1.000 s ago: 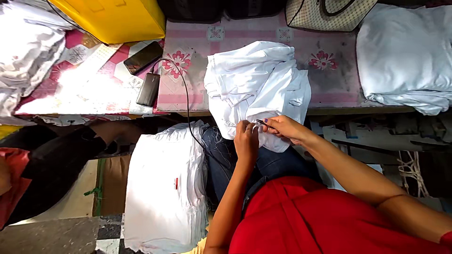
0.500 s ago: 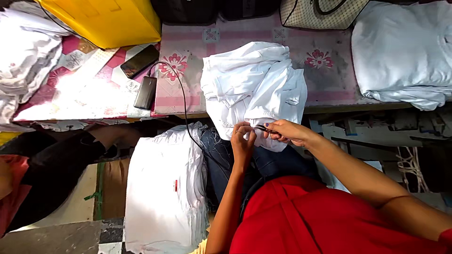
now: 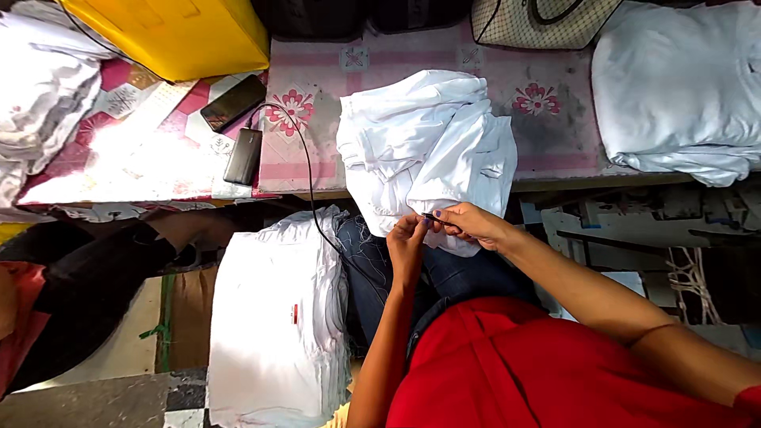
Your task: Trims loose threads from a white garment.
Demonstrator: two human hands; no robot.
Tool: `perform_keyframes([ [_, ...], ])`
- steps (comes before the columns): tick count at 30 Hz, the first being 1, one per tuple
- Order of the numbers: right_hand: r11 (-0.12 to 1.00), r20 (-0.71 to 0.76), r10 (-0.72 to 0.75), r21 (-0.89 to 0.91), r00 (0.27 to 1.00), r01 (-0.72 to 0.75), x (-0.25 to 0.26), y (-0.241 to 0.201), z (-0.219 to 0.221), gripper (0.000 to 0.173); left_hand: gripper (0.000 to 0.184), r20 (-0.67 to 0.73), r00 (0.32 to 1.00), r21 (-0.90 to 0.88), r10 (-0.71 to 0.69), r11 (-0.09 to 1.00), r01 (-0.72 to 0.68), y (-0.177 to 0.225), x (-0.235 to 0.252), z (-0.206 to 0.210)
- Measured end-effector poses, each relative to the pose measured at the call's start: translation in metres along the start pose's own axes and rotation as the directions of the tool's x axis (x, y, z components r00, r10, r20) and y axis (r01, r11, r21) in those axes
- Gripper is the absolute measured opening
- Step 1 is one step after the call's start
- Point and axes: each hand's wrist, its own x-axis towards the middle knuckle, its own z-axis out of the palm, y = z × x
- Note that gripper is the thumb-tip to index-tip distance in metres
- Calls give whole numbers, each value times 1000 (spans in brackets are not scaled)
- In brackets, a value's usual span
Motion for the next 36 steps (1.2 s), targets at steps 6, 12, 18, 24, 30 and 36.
perform_keyframes([
  [6, 999, -18, -15, 32, 1000, 16, -3, 2, -3, 34, 10, -6, 998, -246, -64, 967, 61, -2, -2, 3],
  [12, 997, -48, -72, 9, 996, 73, -4, -3, -2, 35, 13, -80, 984, 175, 162, 974, -146, -18, 11, 12],
  [18, 990, -122, -114, -93, 986, 103, -12, -3, -13, 39, 20, 209, 976, 693, -65, 713, -101, -5, 1, -18],
  [24, 989, -7, -150, -16, 989, 150, -25, -11, -15, 38, 33, 203, 972, 839, -122, 533, -108, 42, -10, -4],
  [30, 943, -64, -310, -143, 948, 299, -31, -20, -6, 36, 17, 250, 943, 761, 219, 558, -331, -8, 26, 1],
  [36, 973, -96, -219, -93, 971, 211, -43, -6, -25, 38, 25, 358, 844, 870, -400, 472, -145, 26, -9, -22],
])
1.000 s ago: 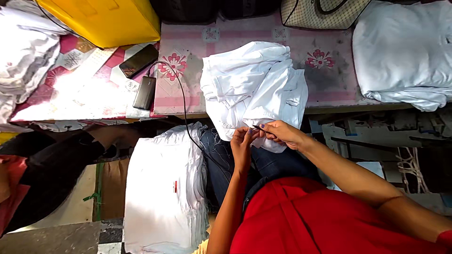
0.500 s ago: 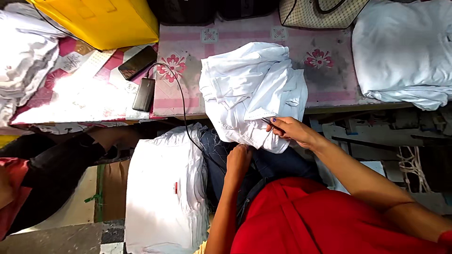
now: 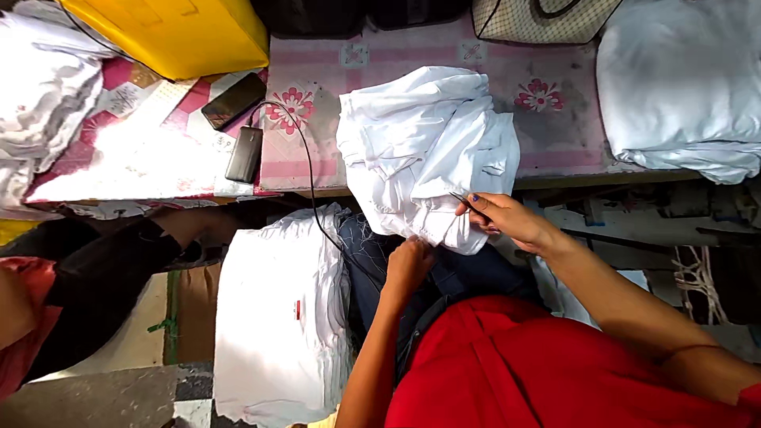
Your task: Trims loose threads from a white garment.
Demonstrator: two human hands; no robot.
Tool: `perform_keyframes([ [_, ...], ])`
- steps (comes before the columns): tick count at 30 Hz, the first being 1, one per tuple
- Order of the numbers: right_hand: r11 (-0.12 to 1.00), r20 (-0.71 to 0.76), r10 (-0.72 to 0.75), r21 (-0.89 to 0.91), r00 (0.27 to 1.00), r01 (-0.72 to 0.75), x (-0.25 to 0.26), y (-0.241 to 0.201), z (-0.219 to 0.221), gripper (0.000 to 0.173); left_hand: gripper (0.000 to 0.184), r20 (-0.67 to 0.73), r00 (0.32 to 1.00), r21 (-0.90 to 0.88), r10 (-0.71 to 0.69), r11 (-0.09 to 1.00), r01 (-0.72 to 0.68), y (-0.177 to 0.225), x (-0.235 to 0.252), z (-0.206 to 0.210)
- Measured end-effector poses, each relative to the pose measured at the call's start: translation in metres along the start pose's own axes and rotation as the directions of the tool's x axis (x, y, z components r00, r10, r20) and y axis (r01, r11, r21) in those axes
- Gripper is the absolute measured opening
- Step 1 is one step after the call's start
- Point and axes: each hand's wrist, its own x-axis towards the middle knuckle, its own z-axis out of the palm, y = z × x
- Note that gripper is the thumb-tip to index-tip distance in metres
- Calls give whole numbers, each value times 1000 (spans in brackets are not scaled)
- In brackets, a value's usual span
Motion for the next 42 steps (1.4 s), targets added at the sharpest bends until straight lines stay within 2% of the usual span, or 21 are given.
perform_keyframes([
  [1, 1000, 11, 19, 9, 1000, -19, 2, 1, 2, 38, 27, -122, 992, -28, 12, 999, -16, 8, -1, 1],
  [4, 999, 44, 27, 46, 999, -29, 9, -1, 14, 38, 30, -498, 864, -100, 75, 985, -143, 14, 25, 10],
  [6, 999, 12, -33, 33, 999, 32, 9, -5, 19, 33, 21, -475, 877, -41, 80, 993, -112, 13, 40, 9],
  [8, 976, -96, -202, -96, 975, 193, 5, -5, 15, 20, 24, -248, 969, -2, 13, 1000, -14, 17, 31, -10],
  [9, 939, -167, -311, -207, 935, 276, 3, -3, 12, 17, 26, -177, 984, -12, -19, 1000, 18, 19, 21, -18],
  [10, 881, -243, -423, -337, 873, 332, 3, 0, 10, 19, 26, -232, 972, -48, -23, 999, 13, 20, 12, -20],
  [13, 606, -259, -684, -722, 682, 334, 23, 6, 14, 37, 48, -640, 768, -126, 29, 982, -141, 24, 19, -6],
  [16, 369, -137, -794, -883, 592, 292, 57, 18, 32, 29, 75, -755, 640, 34, 141, 984, -177, 30, 55, 17],
  [18, 316, -131, -872, -887, 471, 337, 64, 18, 29, 16, 68, -769, 602, 132, 214, 975, -178, 27, 67, 25],
  [20, 273, -124, -929, -866, 348, 419, 47, 12, 9, 12, 42, -779, 569, 139, 263, 958, -252, 12, 60, 31],
  [22, 242, -121, -946, -879, 299, 410, 28, 20, -18, 8, 17, -799, 511, 154, 317, 929, -336, -12, 48, 40],
  [23, 267, -136, -925, -896, 355, 354, 20, 30, -31, 9, 14, -791, 522, 153, 321, 928, -339, -21, 40, 43],
  [24, 344, -180, -854, -899, 487, 271, 12, 39, -40, 13, 15, -765, 572, 135, 296, 942, -308, -29, 30, 46],
  [26, 607, -319, -550, -788, 772, 106, -4, 49, -50, 31, 16, -651, 740, 53, 172, 982, -182, -33, 9, 41],
  [27, 706, -364, -440, -705, 821, 66, -9, 49, -52, 38, 18, -581, 807, 2, 104, 992, -126, -27, 1, 33],
  [29, 820, -392, -340, -569, 855, 65, -21, 37, -48, 35, 20, -603, 790, -20, 110, 988, -153, -10, -5, 25],
  [31, 936, -386, -248, -331, 889, 118, -26, 16, -31, 49, 31, -656, 730, -17, 190, 964, -266, 8, 3, 21],
  [34, 994, -112, -106, 27, 988, 110, -20, -7, -9, 38, 39, -628, 728, 13, 275, 939, -344, 17, 33, 22],
  [36, 994, 97, 8, 109, 995, -19, -11, -9, 2, 36, 22, -649, 708, 11, 278, 934, -357, 9, 50, 26],
  [38, 982, 197, 111, 129, 974, -138, -3, -2, 10, 36, 12, -682, 676, 8, 280, 927, -375, 3, 51, 27],
  [42, 955, 123, 232, 159, 965, -250, 14, 18, 19, 40, 11, -709, 667, -49, 229, 928, -370, 4, 37, 31],
])
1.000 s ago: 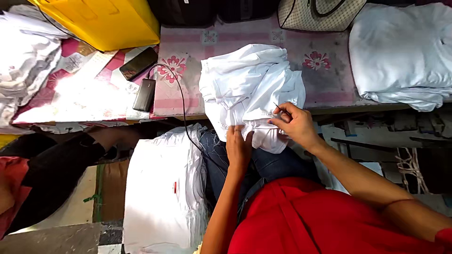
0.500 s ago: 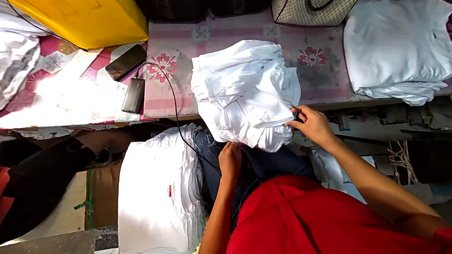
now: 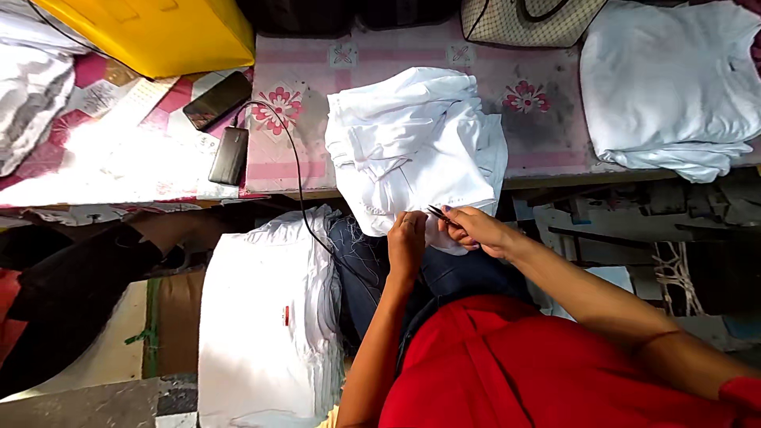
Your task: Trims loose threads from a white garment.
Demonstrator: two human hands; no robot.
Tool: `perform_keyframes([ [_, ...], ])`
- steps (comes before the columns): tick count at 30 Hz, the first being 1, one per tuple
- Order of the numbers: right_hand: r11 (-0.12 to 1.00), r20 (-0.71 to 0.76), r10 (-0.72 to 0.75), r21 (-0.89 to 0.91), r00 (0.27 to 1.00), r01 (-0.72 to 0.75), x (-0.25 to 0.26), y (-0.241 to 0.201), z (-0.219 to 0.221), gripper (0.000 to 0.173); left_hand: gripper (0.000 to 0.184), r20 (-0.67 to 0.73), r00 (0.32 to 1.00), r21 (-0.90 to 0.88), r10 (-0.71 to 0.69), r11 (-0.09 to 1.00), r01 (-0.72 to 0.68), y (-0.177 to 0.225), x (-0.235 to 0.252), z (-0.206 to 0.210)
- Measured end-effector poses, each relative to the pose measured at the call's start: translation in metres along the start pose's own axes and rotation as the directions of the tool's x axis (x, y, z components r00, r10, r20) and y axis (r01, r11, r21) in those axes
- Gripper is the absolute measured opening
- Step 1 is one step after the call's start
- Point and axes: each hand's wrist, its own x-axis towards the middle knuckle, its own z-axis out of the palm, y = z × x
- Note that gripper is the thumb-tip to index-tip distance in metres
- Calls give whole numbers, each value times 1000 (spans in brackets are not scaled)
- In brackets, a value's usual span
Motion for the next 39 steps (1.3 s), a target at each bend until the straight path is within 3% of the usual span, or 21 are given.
perform_keyframes([
  [3, 999, -35, 40, 13, 999, -39, 4, 1, -2, 41, 9, 0, 999, -51, -41, 998, 41, 6, -4, -1],
  [8, 994, 70, 111, 4, 991, -111, 1, -4, -7, 39, 8, 0, 998, -157, -63, 986, 62, 10, -6, 0],
  [19, 998, 99, 16, 54, 995, -21, 19, -3, -10, 35, 9, 29, 997, -235, -73, 969, 78, 5, -8, 2],
  [21, 998, 88, 13, 54, 996, -18, 19, -3, -10, 35, 9, 49, 996, -196, -71, 978, 79, 6, -9, 2],
  [23, 1000, 71, 0, 16, 997, -1, 15, -5, -10, 35, 13, 144, 979, -23, -146, 988, 151, 13, -8, -8],
  [26, 985, 13, -136, -105, 991, 137, 1, -8, -8, 37, 27, 211, 939, 149, -272, 958, 245, 23, 6, -20],
  [28, 906, -53, -317, -312, 947, 286, -3, -3, -9, 25, 32, 169, 962, 153, -217, 969, 192, 10, 14, -10],
  [29, 817, -95, -413, -479, 906, 322, -4, 1, -13, 19, 25, 165, 970, 154, -178, 976, 153, 2, 16, -4],
  [31, 608, -220, -546, -768, 808, 202, -6, 6, -21, 41, 17, 186, 976, 145, -112, 986, 85, -12, 19, -5],
  [33, 485, -331, -628, -874, 704, 22, -10, 14, -36, 50, 18, 225, 965, 178, -135, 979, 96, -17, 15, -26],
  [35, 497, -414, -627, -865, 659, -70, -13, 19, -53, 43, 21, 223, 923, 330, -313, 915, 231, -13, 12, -63],
  [37, 564, -455, -601, -824, 657, -55, -17, 20, -62, 29, 23, 131, 876, 471, -464, 807, 357, -5, 9, -94],
  [39, 618, -451, -603, -786, 658, 27, -18, 16, -58, 23, 24, 51, 881, 499, -470, 776, 385, 12, 11, -105],
])
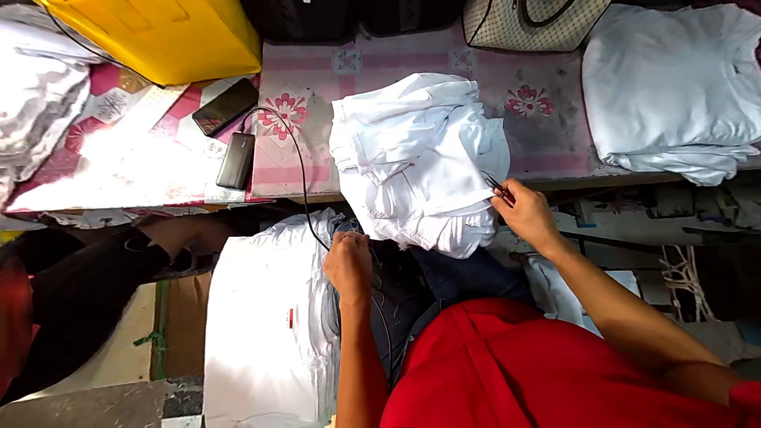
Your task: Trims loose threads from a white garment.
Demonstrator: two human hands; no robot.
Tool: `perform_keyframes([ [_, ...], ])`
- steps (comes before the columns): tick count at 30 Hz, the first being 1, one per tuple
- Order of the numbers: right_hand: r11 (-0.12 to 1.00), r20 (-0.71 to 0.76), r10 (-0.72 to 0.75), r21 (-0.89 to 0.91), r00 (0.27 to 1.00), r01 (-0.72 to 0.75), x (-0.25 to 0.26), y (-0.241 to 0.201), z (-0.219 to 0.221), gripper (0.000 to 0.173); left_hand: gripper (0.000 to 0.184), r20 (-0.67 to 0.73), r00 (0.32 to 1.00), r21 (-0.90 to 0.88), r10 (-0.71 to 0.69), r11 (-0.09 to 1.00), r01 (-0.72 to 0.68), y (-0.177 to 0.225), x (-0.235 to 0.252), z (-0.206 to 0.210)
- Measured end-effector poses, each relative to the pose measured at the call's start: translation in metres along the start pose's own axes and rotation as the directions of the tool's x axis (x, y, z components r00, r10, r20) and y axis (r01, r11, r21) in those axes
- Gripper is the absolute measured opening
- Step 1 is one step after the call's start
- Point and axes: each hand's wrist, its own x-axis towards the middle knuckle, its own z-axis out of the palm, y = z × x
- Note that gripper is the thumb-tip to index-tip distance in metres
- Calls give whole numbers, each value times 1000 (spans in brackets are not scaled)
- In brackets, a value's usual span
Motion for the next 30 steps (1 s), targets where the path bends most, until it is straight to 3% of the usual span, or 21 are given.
perform_keyframes([
  [2, 999, -8, -21, 47, 1000, 21, 0, -16, -1, 22, 27, 30, 995, -100, 97, 991, -93, 22, -1, 1],
  [5, 996, -31, -54, 75, 998, 56, 3, -32, -4, 20, 39, 69, 954, -228, 290, 936, -268, 53, 8, 48],
  [7, 985, -38, -42, 164, 998, 48, 3, -28, -8, 18, 20, -74, 916, -232, 395, 886, -401, 52, 15, 86],
  [9, 943, 39, 49, 328, 998, -59, 5, -20, -17, 19, 13, -202, 876, -309, 438, 820, -481, 47, 17, 94],
  [11, 846, 167, 110, 501, 980, -180, 5, -22, -27, 16, 13, -196, 887, -432, 417, 776, -460, 46, 11, 83],
  [13, 711, 255, 39, 673, 966, -206, 13, -47, -38, 12, 14, -178, 909, -534, 376, 739, -410, 51, 8, 66],
  [16, 579, 170, -249, 815, 953, 6, 40, -105, -44, 14, 14, -94, 957, -722, 276, 643, -256, 52, 15, 35],
  [19, 488, 52, -467, 848, 883, 208, 64, -151, -41, 24, 10, -16, 986, -861, 168, 499, -99, 37, 34, 20],
  [22, 592, 181, -454, 793, 872, 143, 53, -152, -27, 29, 8, 60, 993, -926, 98, 377, 18, 28, 41, 17],
  [25, 710, 520, -328, 686, 788, -157, 34, -121, 5, 37, 7, 108, 990, -939, 88, 337, 72, 27, 35, 23],
  [27, 754, 653, -234, 589, 720, -290, 27, -110, 19, 46, 7, 115, 989, -941, 91, 328, 79, 28, 33, 26],
  [30, 844, 671, -164, 475, 723, -249, 25, -110, 27, 43, 7, 107, 992, -936, 64, 342, 78, 32, 32, 25],
])
